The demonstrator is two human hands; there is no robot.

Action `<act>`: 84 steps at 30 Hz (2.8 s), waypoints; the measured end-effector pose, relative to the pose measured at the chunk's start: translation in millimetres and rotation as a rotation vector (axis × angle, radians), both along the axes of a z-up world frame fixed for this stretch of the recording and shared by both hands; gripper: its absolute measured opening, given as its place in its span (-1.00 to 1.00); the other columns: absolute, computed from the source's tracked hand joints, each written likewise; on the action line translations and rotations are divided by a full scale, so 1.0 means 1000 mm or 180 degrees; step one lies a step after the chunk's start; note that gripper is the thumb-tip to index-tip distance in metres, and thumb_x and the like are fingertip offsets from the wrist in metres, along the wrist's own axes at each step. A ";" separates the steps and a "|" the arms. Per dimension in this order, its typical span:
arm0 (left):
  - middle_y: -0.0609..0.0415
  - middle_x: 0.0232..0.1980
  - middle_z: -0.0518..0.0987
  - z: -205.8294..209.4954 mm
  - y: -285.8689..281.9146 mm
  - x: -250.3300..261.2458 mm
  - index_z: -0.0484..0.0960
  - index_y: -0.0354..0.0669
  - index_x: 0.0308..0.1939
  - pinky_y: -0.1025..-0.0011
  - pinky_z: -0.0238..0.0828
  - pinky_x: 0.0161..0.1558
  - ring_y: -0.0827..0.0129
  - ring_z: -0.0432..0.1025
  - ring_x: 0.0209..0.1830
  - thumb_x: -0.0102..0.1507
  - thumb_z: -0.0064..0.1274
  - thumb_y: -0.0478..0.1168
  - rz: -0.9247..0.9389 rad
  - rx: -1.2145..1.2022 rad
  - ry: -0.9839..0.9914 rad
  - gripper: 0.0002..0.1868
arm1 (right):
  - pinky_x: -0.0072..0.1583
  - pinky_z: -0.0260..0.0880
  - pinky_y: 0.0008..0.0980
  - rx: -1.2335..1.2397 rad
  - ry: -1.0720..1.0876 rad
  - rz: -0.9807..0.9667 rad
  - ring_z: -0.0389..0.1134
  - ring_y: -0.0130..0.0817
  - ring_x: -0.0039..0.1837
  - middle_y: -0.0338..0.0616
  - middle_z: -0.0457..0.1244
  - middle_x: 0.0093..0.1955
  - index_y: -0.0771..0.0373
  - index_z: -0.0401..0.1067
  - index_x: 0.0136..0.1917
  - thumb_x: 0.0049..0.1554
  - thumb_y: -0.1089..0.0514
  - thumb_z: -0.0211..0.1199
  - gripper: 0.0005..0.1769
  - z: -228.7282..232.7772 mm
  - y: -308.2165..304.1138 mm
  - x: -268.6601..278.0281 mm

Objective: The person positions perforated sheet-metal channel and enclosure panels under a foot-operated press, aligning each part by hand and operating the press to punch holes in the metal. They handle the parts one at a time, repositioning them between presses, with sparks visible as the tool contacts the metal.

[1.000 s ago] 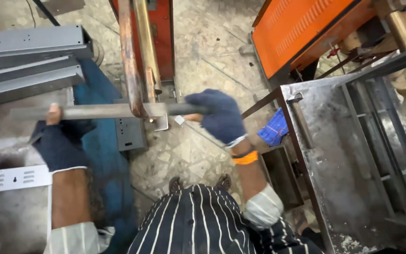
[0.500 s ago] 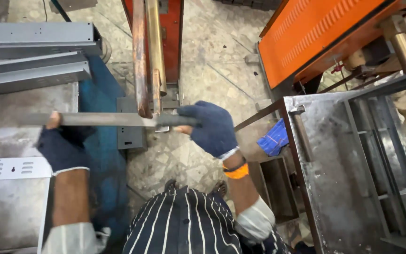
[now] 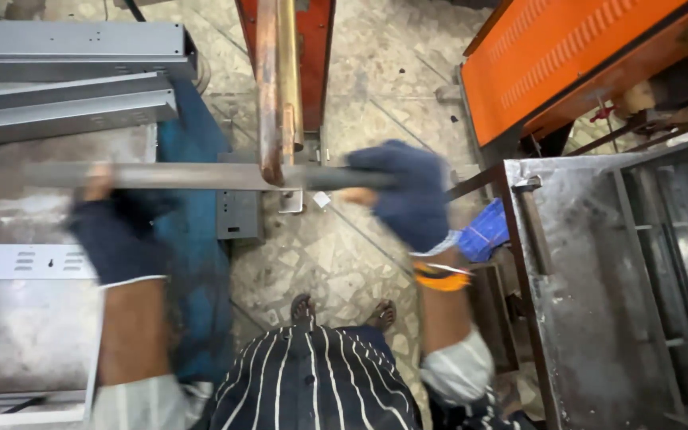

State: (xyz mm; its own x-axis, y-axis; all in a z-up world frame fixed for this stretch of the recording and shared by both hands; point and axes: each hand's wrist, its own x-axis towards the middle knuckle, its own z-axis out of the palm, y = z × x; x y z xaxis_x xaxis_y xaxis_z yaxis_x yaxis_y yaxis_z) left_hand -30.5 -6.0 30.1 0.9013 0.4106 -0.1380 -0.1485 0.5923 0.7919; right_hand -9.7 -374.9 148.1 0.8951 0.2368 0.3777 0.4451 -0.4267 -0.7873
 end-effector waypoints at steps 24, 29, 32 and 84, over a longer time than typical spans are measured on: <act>-0.09 -0.24 0.58 0.011 -0.059 0.001 0.53 -0.26 -0.04 0.11 0.59 -0.36 0.14 0.53 -0.42 0.38 0.23 -0.14 0.0309 0.0124 0.0001 -0.73 | 0.01 0.46 -0.45 0.0053 0.0059 -0.0300 0.46 -0.43 -0.05 -0.13 0.44 -0.08 0.31 0.59 0.01 -0.16 0.24 0.64 -0.56 0.000 -0.045 -0.007; -0.05 -0.25 0.56 -0.011 0.022 -0.025 0.50 -0.21 -0.06 0.11 0.59 -0.34 0.09 0.54 -0.36 0.36 0.27 -0.03 0.0325 0.0107 -0.0017 -0.64 | 0.09 0.54 -0.43 0.0310 0.0123 0.0285 0.50 -0.43 0.01 -0.13 0.46 -0.03 0.29 0.57 0.04 -0.09 0.18 0.64 -0.56 -0.021 0.005 -0.020; -0.09 -0.09 0.58 -0.046 0.057 -0.047 0.50 -0.22 0.05 0.12 0.57 -0.14 0.07 0.54 -0.15 0.44 0.26 -0.04 0.0239 0.0107 -0.0376 -0.64 | 0.06 0.56 -0.40 0.0250 0.0480 0.0656 0.50 -0.41 -0.02 -0.12 0.47 -0.04 0.26 0.55 0.06 -0.07 0.10 0.61 -0.54 -0.032 0.022 -0.040; -0.18 -0.34 0.75 -0.062 -0.335 -0.069 0.68 -0.31 0.02 0.35 0.23 -0.68 0.32 0.35 -0.78 0.32 -0.03 -0.15 -0.2343 0.1742 0.2141 -0.66 | 0.11 0.37 -0.01 -0.2251 0.1174 -0.2718 0.38 0.05 0.10 -0.01 0.35 0.00 0.12 0.55 0.04 -0.05 0.02 0.43 -0.62 -0.306 -0.452 -0.092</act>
